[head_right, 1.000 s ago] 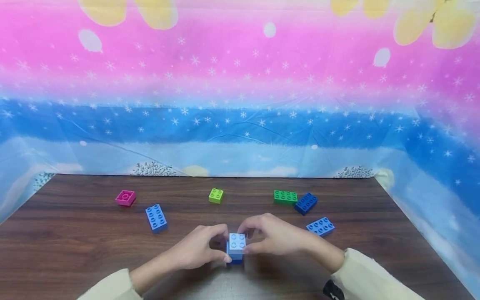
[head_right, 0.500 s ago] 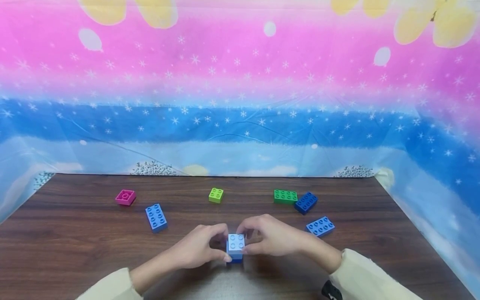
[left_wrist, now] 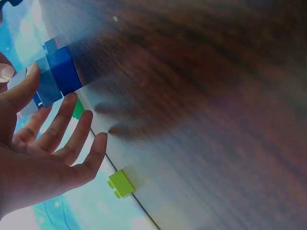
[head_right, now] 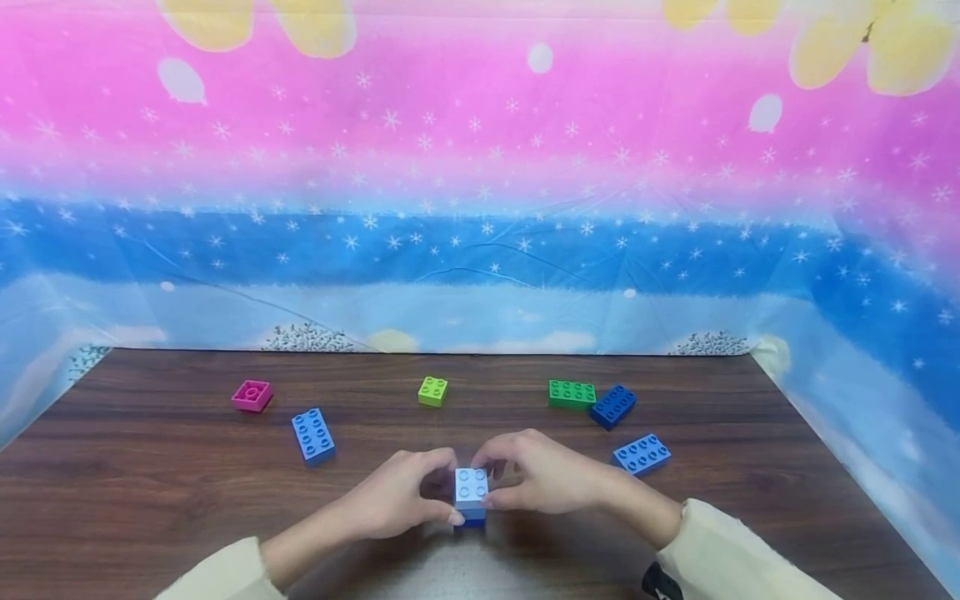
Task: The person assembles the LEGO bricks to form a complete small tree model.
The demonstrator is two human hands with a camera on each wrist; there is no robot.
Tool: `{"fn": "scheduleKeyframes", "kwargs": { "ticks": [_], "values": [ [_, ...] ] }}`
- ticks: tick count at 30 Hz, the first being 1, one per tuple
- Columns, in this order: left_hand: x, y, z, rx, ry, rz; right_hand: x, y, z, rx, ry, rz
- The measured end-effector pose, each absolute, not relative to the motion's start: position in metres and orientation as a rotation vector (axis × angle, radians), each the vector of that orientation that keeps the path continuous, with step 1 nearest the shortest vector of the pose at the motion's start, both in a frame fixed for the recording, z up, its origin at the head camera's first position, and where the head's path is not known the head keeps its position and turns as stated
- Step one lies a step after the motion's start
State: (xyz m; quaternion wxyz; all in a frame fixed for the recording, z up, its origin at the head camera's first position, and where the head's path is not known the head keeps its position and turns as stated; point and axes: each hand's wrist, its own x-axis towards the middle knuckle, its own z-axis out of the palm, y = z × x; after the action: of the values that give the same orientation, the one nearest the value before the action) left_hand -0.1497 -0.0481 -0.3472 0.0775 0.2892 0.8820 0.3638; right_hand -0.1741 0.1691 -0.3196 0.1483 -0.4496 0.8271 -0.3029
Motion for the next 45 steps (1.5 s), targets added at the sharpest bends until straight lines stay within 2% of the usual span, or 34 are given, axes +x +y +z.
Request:
{"fn": "scheduleKeyframes", "kwargs": {
  "ticks": [15, 27, 45],
  "values": [
    [-0.149, -0.049, -0.346, 0.868, 2.643, 1.045, -0.174, 0.170, -0.322, -1.285, 2.365, -0.891],
    [-0.147, -0.055, -0.327, 0.883, 2.583, 1.128, -0.174, 0.169, -0.322, -1.255, 2.351, -0.909],
    [-0.144, -0.053, -0.334, 0.912, 2.600, 1.189, -0.174, 0.171, -0.325, -1.254, 2.362, -0.937]
  ]
}}
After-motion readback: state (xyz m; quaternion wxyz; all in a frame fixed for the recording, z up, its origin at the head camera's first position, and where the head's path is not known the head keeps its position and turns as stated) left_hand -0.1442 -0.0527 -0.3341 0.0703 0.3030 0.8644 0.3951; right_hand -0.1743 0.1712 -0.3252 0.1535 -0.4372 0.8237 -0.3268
